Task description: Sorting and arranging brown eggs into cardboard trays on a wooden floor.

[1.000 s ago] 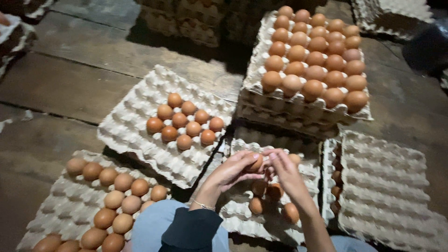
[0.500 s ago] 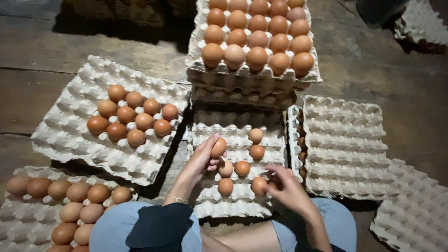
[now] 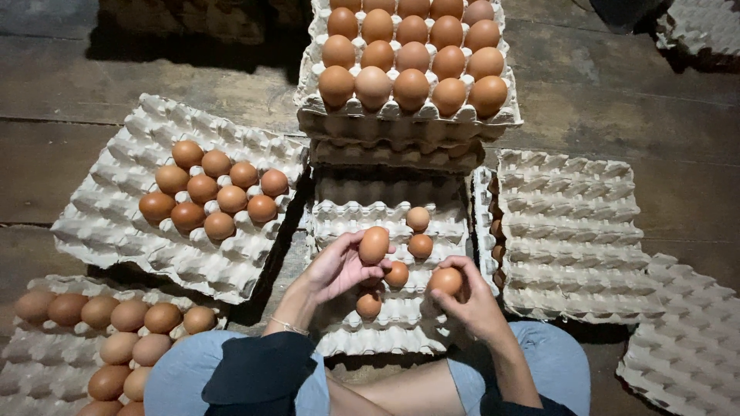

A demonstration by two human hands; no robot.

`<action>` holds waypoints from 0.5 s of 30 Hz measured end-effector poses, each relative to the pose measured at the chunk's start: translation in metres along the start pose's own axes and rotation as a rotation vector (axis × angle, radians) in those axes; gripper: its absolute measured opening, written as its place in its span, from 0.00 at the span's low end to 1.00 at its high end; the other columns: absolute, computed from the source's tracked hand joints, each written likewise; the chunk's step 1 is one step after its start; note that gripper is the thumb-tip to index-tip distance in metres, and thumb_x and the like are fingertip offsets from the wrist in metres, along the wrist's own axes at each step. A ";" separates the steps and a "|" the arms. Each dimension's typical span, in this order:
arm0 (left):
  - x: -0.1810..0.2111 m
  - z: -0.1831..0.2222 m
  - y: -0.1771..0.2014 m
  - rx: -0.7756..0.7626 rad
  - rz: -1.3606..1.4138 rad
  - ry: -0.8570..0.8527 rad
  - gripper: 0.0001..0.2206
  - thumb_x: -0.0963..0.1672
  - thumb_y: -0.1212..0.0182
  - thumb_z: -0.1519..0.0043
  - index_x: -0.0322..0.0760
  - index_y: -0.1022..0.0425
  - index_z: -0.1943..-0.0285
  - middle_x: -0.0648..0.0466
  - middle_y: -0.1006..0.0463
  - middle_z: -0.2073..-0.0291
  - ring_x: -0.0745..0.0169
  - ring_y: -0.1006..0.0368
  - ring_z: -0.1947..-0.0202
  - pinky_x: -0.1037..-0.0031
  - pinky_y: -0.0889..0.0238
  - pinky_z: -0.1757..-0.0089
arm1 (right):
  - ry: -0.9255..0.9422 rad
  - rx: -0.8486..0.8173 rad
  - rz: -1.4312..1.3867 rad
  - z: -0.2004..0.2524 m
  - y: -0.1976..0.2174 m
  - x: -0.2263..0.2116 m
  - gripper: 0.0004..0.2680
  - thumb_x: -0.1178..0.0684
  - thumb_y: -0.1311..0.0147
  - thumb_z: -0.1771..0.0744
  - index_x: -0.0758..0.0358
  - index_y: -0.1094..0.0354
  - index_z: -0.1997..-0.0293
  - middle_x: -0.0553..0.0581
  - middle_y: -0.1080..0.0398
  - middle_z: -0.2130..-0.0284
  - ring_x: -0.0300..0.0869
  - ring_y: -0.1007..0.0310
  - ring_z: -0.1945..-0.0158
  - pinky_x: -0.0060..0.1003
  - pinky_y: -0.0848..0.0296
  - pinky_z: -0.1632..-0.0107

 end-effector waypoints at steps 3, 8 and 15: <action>0.000 0.001 -0.005 0.011 0.096 0.022 0.20 0.42 0.57 0.41 0.20 0.49 0.43 0.29 0.38 0.51 0.38 0.36 0.53 0.65 0.35 0.55 | -0.004 -0.025 -0.460 -0.002 -0.001 0.006 0.10 0.63 0.49 0.42 0.67 0.40 0.59 0.60 0.36 0.60 0.44 0.32 0.62 0.34 0.31 0.63; -0.002 0.003 -0.005 0.051 0.095 0.048 0.20 0.40 0.54 0.43 0.26 0.48 0.41 0.29 0.40 0.48 0.30 0.38 0.49 0.61 0.37 0.51 | -0.064 -0.125 -0.857 -0.006 -0.010 0.001 0.09 0.58 0.55 0.38 0.72 0.42 0.58 0.65 0.39 0.61 0.46 0.37 0.62 0.34 0.34 0.67; 0.002 0.010 -0.012 0.110 -0.137 -0.032 0.16 0.43 0.49 0.42 0.28 0.41 0.49 0.40 0.31 0.66 0.58 0.30 0.72 0.81 0.33 0.74 | -0.172 -0.214 -1.113 0.000 -0.011 -0.025 0.20 0.59 0.62 0.40 0.78 0.52 0.42 0.75 0.45 0.49 0.57 0.44 0.44 0.54 0.43 0.43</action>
Point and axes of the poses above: each hand's wrist, its own z-axis away from the middle knuckle, its own y-axis out of the back of the hand, x = y × z, the point moved 1 cm from there along -z, towards the middle knuckle
